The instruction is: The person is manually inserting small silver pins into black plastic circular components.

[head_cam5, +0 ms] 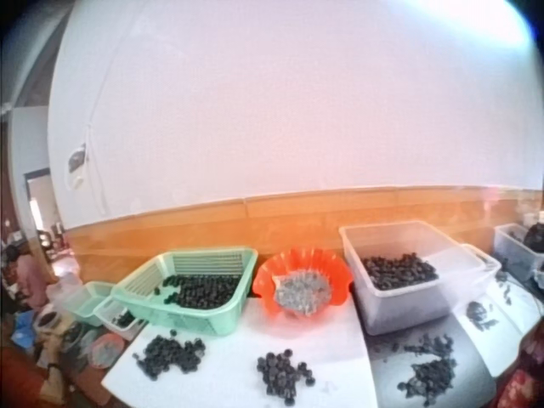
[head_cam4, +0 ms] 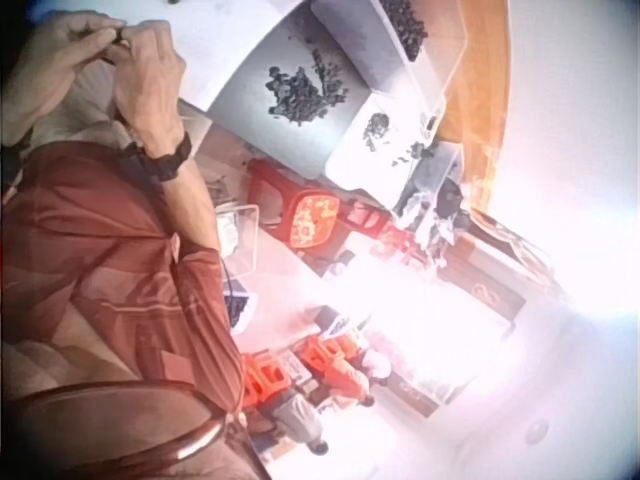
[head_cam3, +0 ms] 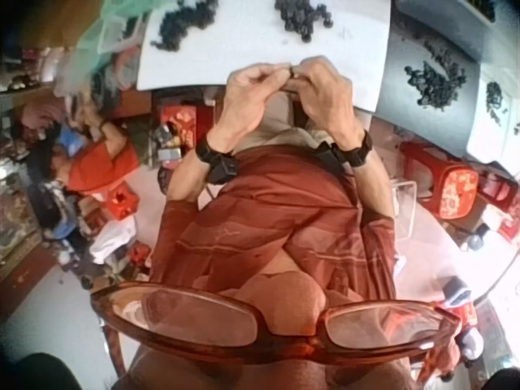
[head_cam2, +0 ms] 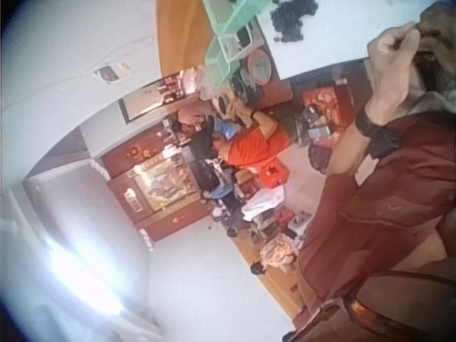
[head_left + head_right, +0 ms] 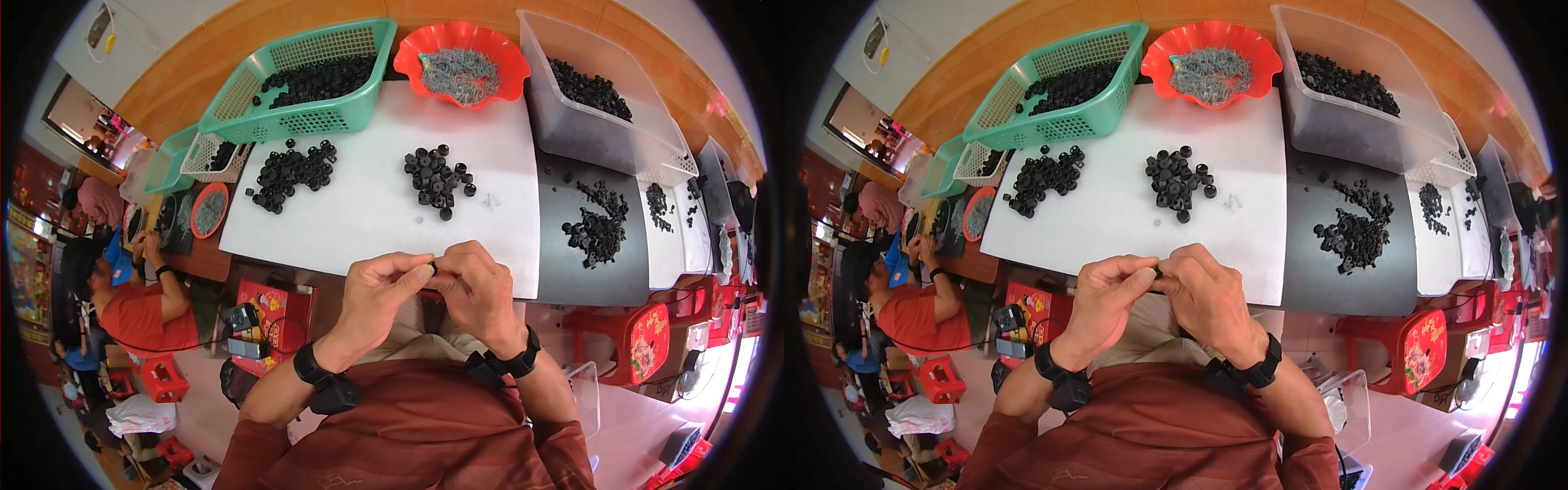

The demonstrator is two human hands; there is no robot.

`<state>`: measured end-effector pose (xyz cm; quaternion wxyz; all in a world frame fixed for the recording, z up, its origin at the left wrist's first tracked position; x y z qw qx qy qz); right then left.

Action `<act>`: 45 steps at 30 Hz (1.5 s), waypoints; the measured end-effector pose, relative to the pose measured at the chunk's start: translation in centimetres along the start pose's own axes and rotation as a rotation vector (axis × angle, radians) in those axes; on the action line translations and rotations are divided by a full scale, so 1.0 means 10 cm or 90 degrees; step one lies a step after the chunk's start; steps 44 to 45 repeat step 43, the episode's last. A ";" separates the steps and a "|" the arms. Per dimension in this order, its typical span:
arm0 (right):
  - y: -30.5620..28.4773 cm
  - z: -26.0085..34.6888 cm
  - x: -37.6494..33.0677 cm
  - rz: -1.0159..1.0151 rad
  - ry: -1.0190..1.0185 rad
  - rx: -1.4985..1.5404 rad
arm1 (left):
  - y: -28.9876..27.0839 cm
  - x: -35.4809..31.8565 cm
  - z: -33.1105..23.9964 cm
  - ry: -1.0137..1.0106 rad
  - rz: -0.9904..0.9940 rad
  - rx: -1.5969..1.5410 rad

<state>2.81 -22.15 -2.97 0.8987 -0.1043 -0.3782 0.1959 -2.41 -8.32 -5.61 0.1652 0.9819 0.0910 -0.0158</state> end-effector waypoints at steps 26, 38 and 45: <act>-0.57 -0.51 0.37 0.114 0.174 -0.398 | -0.88 1.43 -1.72 0.357 -0.267 0.622; -0.54 -0.62 0.42 0.102 0.213 -0.434 | -0.95 1.21 -1.32 0.367 -0.208 0.733; -0.53 -0.61 0.44 0.132 0.233 -0.446 | -1.14 1.19 -1.20 0.228 -0.151 0.861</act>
Point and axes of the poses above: each hand's wrist, its own x-axis towards the middle knuckle, its own y-axis out of the palm, z = x × y, the point moved 6 cm from there along x, towards the middle knuckle, and after that the axes turned 4 degrees about x, right-handed, at the moved point
